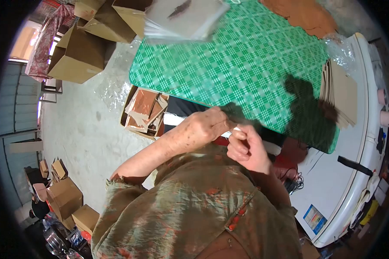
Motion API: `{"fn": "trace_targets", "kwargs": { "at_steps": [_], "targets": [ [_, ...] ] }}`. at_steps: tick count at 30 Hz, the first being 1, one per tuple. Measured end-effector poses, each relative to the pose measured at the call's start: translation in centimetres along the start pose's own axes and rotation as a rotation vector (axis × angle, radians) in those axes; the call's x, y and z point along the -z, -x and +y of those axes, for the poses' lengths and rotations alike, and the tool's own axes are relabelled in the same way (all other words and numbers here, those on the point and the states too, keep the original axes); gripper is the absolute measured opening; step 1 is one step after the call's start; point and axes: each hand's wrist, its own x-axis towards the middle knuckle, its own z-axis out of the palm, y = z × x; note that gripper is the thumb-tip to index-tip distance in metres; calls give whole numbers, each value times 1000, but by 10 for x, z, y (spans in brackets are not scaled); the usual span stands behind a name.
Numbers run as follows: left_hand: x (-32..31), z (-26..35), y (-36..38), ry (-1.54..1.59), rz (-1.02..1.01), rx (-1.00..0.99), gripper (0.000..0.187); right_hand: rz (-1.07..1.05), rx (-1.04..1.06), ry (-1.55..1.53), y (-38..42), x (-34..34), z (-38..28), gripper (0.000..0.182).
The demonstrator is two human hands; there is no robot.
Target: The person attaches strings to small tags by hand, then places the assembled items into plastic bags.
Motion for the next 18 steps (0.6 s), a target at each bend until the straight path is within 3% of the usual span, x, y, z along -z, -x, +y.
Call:
{"fn": "trace_targets", "kwargs": {
  "at_steps": [3,7,12,13,14,17,18],
  "targets": [
    [-10,-17,1,81,-89,104,17,114,48,226,-2,2,11,38],
    [9,-48,-30,125,-46,64,12,260,184,647,3,19,12,32],
    [69,-134,-120,-321,426,-7,16,281,296,811,2,28,9,28],
    [85,-146,-135,-330,433,66,23,280,300,825,0,30,9,27],
    [92,-156,-150,-363,575,131,32,296,294,833,-1,31,10,25],
    [100,-216,-151,-432,676,135,59,334,308,922,-8,40,15,20],
    [93,-206,-145,-367,663,158,50,343,340,996,-13,53,18,18]
  ]
}}
